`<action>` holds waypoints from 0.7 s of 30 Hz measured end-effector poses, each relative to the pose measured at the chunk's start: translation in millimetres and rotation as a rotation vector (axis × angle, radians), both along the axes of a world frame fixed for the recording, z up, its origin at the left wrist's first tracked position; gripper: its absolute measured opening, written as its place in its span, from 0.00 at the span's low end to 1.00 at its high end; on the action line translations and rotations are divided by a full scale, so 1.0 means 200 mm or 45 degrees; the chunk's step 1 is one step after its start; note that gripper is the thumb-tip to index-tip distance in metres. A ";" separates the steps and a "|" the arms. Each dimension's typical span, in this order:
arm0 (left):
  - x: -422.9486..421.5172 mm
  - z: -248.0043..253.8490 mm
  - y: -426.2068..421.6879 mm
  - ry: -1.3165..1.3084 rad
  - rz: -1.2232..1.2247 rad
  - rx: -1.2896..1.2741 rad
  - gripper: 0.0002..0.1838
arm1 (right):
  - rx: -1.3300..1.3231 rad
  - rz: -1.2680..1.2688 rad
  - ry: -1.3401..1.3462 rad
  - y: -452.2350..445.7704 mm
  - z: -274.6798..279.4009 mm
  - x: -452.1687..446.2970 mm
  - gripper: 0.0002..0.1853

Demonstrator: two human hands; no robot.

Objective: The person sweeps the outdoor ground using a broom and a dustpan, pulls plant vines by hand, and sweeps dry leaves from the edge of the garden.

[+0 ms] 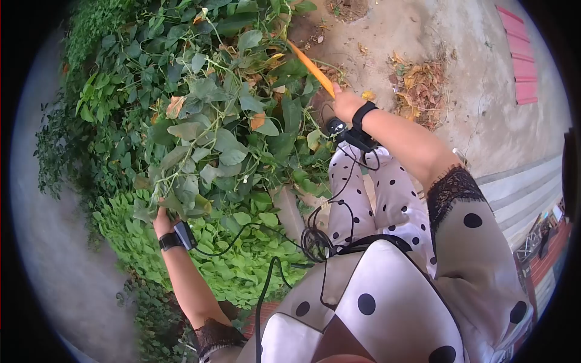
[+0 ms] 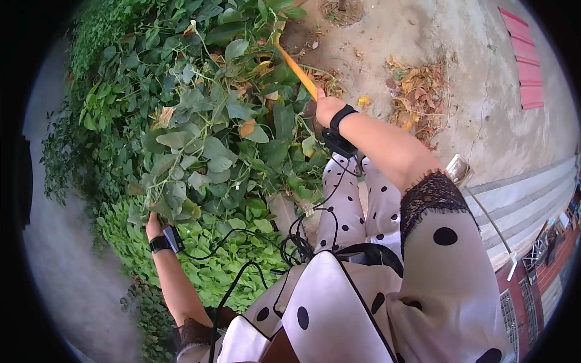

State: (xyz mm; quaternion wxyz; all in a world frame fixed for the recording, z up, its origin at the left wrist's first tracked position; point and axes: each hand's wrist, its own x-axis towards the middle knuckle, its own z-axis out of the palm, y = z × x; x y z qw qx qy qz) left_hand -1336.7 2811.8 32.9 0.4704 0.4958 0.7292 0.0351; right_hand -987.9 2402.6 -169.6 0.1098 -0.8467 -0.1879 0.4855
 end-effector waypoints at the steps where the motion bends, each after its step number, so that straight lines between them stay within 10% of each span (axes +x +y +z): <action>1: 0.01 0.00 0.00 0.035 -0.040 -0.003 0.16 | -0.021 0.099 0.000 -0.06 0.07 0.03 0.31; 6: 0.04 0.00 -0.06 0.011 0.004 -0.036 0.17 | -0.279 0.656 -0.074 -0.32 0.44 0.30 0.24; 21: 0.21 0.03 -0.20 -0.165 0.022 -0.036 0.26 | -0.795 0.739 -0.443 -1.25 1.63 0.57 0.28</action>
